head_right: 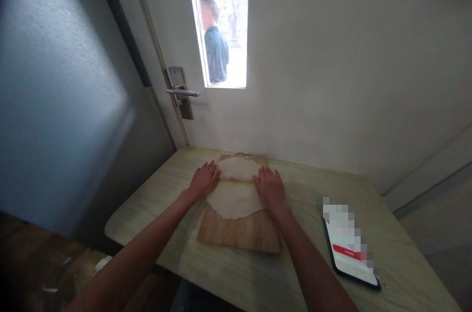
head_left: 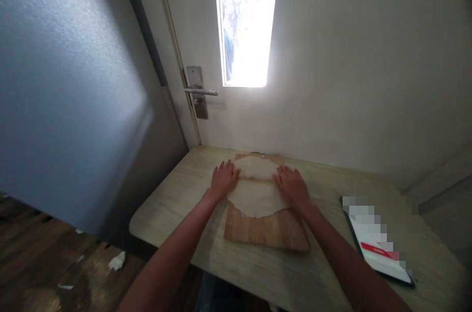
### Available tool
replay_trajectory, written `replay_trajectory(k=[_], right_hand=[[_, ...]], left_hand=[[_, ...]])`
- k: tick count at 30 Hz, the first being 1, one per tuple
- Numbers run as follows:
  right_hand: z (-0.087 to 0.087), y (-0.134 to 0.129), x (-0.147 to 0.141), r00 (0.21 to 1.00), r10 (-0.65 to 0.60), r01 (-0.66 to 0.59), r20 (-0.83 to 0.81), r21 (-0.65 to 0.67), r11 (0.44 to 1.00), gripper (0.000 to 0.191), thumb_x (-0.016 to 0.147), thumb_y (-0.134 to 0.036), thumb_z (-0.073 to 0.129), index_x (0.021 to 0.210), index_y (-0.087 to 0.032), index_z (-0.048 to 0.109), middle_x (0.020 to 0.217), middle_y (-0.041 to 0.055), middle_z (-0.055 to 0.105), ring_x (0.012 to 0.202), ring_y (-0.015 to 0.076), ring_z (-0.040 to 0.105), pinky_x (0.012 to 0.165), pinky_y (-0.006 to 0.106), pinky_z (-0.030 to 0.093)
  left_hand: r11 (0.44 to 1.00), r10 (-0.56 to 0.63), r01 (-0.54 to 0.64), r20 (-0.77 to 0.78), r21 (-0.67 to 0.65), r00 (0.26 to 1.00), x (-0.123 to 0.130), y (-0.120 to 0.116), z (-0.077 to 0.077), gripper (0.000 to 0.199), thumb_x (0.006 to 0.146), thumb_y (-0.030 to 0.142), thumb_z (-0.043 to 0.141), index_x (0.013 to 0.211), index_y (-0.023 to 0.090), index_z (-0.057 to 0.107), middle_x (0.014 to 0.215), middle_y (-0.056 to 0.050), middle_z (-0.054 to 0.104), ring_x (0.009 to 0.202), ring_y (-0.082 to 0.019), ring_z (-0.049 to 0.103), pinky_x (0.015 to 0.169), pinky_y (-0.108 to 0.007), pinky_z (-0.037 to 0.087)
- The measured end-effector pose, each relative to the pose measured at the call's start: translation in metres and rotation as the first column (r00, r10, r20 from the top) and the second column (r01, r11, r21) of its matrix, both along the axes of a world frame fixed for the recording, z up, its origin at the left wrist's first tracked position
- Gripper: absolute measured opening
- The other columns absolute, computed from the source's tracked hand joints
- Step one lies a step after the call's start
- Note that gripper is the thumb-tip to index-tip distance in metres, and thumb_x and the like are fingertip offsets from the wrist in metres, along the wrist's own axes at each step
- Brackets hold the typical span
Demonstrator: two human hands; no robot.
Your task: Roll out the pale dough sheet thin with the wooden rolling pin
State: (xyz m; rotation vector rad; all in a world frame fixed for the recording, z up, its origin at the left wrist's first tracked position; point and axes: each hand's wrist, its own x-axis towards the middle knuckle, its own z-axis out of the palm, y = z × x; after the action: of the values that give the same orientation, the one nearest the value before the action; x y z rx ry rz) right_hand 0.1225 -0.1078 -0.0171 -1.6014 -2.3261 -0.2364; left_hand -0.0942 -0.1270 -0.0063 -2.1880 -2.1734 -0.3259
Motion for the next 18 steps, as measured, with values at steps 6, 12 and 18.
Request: replay_trajectory(k=[6,12,18], right_hand=[[0.001,-0.014,0.004,0.999,0.022,-0.021,-0.031,0.027,0.999,0.039,0.089,-0.03,0.027,0.105,-0.01,0.057,0.11,0.0113,0.059,0.101,0.0191,0.053,0.095,0.037,0.029],[-0.015,-0.044,0.018,0.986,0.118,-0.098,-0.12,0.164,0.982,0.04,0.089,-0.031,0.026,0.107,-0.011,0.057,0.114,0.0087,0.058,0.106,0.0175,0.051,0.094,0.032,0.033],[-0.01,-0.016,0.008,0.998,0.044,-0.04,-0.035,0.115,0.993,0.043,0.089,-0.029,0.027,0.113,-0.005,0.053,0.121,0.0131,0.052,0.113,0.0214,0.044,0.095,0.037,0.03]], left_hand=[[0.994,-0.092,0.093,-0.011,0.052,0.996,-0.004,-0.012,-0.001,0.04,0.09,0.034,0.023,0.094,0.014,0.057,0.125,-0.011,0.048,0.113,-0.02,0.045,0.094,-0.035,0.034],[0.987,-0.12,0.126,-0.07,0.099,0.99,-0.007,-0.051,-0.008,0.044,0.089,0.038,0.025,0.115,0.01,0.047,0.129,-0.013,0.043,0.119,-0.023,0.039,0.096,-0.038,0.032],[0.999,-0.02,0.023,-0.096,0.038,0.995,0.006,-0.024,-0.003,0.053,0.087,0.043,0.027,0.123,0.006,0.039,0.136,-0.015,0.033,0.124,-0.026,0.032,0.097,-0.041,0.032]])
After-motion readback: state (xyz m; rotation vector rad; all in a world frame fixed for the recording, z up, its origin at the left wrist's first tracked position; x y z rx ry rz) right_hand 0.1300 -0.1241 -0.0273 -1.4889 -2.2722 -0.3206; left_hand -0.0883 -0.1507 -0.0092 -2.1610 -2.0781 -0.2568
